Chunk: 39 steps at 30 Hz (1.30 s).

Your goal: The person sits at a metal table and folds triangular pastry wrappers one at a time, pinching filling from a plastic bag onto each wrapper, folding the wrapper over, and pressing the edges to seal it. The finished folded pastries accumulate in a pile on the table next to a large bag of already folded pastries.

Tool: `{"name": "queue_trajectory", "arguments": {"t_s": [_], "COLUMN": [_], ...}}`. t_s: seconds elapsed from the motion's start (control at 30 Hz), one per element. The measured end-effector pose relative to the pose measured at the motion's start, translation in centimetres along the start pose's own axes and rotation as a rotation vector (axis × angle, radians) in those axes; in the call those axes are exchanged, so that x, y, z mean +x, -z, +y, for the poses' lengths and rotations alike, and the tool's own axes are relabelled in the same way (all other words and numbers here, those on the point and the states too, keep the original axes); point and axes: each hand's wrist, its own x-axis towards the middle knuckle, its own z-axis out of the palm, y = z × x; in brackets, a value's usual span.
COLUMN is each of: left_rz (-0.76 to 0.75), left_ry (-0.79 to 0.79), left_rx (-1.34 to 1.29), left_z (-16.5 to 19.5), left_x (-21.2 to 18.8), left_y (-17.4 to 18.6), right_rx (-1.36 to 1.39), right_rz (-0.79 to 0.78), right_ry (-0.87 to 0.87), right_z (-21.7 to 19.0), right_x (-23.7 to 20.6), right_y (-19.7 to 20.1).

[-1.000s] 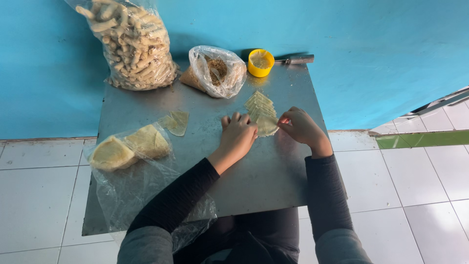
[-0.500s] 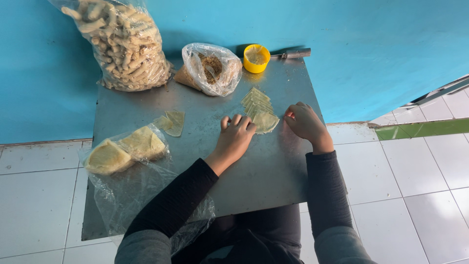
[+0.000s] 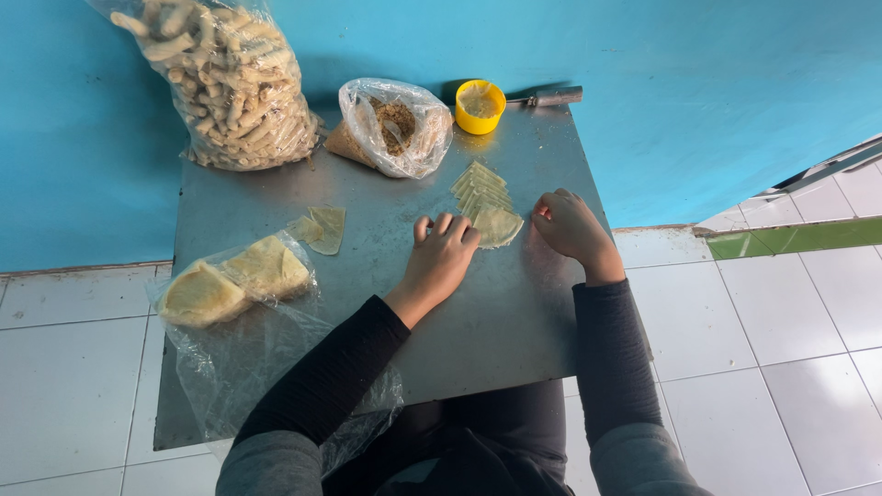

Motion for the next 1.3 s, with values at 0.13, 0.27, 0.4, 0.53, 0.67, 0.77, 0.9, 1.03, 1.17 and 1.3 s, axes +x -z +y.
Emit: {"name": "queue_trajectory", "arguments": {"t_s": [0.13, 0.27, 0.4, 0.53, 0.67, 0.77, 0.9, 1.03, 1.17, 1.3], "left_rz": [0.009, 0.053, 0.088, 0.112, 0.105, 0.128, 0.144, 0.122, 0.116, 0.045], "left_ry": [0.008, 0.055, 0.128, 0.175, 0.198, 0.221, 0.243, 0.23, 0.246, 0.304], "left_rx": [0.042, 0.048, 0.027, 0.001, -0.02, -0.018, -0.014, -0.031, -0.048, -0.069], "left_z": [0.1, 0.3, 0.4, 0.4, 0.3, 0.1, 0.0, 0.1, 0.1, 0.0], "left_x": [0.1, 0.4, 0.6, 0.7, 0.8, 0.8, 0.8, 0.8, 0.8, 0.6], "left_y": [0.2, 0.6, 1.3, 2.0, 2.1, 1.9, 1.8, 1.7, 1.5, 1.3], "right_rx": [0.002, 0.126, 0.358, 0.408, 0.379, 0.368, 0.422, 0.327, 0.423, 0.599], "right_rz": [0.005, 0.08, 0.069, -0.027, -0.023, -0.019, -0.06, 0.007, 0.062, 0.178], "right_ry": [0.007, 0.096, 0.262, 0.452, 0.361, 0.311, 0.398, 0.52, 0.316, 0.145], "right_z": [-0.3, -1.7, -4.0, -6.0, -6.6, -6.7, -7.4, -7.8, -6.4, -4.4], "right_x": [-0.1, -0.5, -1.3, -1.9, -1.8, -1.7, -1.9, -1.8, -1.2, -0.3], "right_y": [0.2, 1.2, 2.5, 2.7, 2.6, 2.8, 2.8, 1.8, 0.9, 0.3]}}
